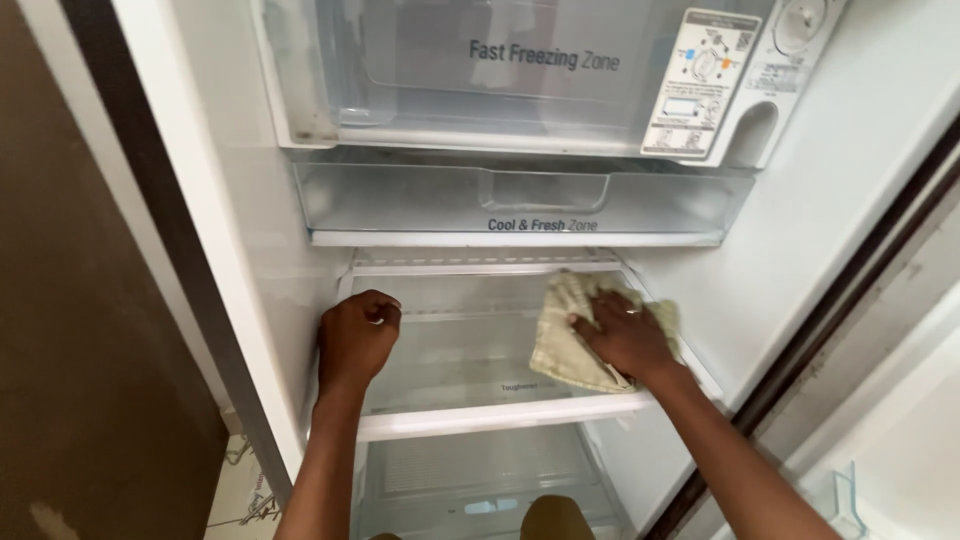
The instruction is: The person cleans the internal shelves and compartments of a refrigerator with a cloth.
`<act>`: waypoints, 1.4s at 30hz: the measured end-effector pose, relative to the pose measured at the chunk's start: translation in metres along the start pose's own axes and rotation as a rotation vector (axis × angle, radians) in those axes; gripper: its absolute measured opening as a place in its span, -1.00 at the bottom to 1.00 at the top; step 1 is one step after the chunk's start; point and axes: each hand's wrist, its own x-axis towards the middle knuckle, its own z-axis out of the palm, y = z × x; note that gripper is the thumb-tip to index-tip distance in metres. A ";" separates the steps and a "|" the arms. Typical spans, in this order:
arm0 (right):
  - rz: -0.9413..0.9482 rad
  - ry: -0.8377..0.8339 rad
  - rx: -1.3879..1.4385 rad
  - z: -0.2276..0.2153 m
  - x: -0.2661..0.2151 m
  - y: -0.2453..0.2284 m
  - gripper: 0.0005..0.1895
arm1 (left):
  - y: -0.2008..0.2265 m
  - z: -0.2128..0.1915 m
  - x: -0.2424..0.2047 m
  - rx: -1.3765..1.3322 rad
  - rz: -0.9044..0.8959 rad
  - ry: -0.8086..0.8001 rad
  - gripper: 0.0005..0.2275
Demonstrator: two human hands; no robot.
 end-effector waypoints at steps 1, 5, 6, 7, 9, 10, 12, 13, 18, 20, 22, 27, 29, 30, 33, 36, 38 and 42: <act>0.011 0.000 0.002 -0.001 -0.010 -0.003 -0.20 | 0.000 0.000 0.001 -0.001 0.006 -0.009 -0.83; 0.225 0.020 -0.026 -0.006 -0.042 -0.044 -0.21 | -0.006 0.003 0.004 -0.154 0.004 0.053 -0.81; 0.249 0.019 -0.020 -0.008 -0.049 -0.062 -0.21 | -0.008 0.005 0.006 -0.225 0.012 0.085 -0.81; 0.250 0.017 -0.018 -0.006 -0.053 -0.089 -0.21 | -0.008 0.003 0.005 -0.222 0.012 0.084 -0.81; 0.150 0.029 0.023 -0.003 -0.061 -0.141 -0.24 | -0.005 0.001 0.004 -0.228 0.016 0.077 -0.80; 0.151 0.029 0.025 -0.001 -0.065 -0.162 -0.24 | -0.006 0.003 0.004 -0.227 0.017 0.076 -0.80; -0.041 0.011 0.057 0.003 -0.073 -0.206 -0.25 | -0.010 0.004 0.005 -0.240 0.048 0.088 -0.79; -0.044 0.010 0.057 0.004 -0.076 -0.221 -0.25 | -0.010 0.003 0.006 -0.238 0.046 0.090 -0.79; -0.467 -0.087 0.120 -0.011 -0.093 -0.245 -0.26 | -0.010 0.000 0.004 -0.244 0.038 0.068 -0.78; -0.434 -0.050 0.114 -0.021 -0.074 -0.200 -0.24 | -0.012 0.000 0.006 -0.231 0.032 0.063 -0.78; -0.356 0.019 0.100 -0.018 -0.067 -0.172 -0.21 | -0.011 0.000 0.003 -0.222 0.023 0.051 -0.79; -0.153 0.195 0.067 0.015 -0.004 -0.036 -0.12 | 0.000 -0.005 -0.005 -0.195 0.017 -0.021 -0.82; -0.072 0.269 0.052 0.021 0.020 -0.003 -0.09 | -0.004 -0.002 -0.004 -0.164 0.041 -0.025 -0.82; -0.032 0.307 0.044 0.021 0.033 0.014 -0.07 | -0.006 0.000 -0.002 -0.130 0.065 -0.027 -0.81; 0.092 0.415 0.032 0.015 0.063 0.017 -0.01 | 0.003 -0.007 -0.004 -0.279 0.114 0.120 -0.57; 0.240 0.242 0.132 -0.007 0.076 -0.045 -0.22 | -0.013 0.007 0.006 -0.381 0.145 0.162 -0.49; 0.253 0.216 0.073 0.007 0.103 -0.088 -0.29 | -0.010 0.006 0.007 -0.400 0.149 0.167 -0.49; 0.210 0.207 0.001 0.007 0.108 -0.219 -0.39 | -0.019 0.011 0.011 -0.407 0.167 0.194 -0.48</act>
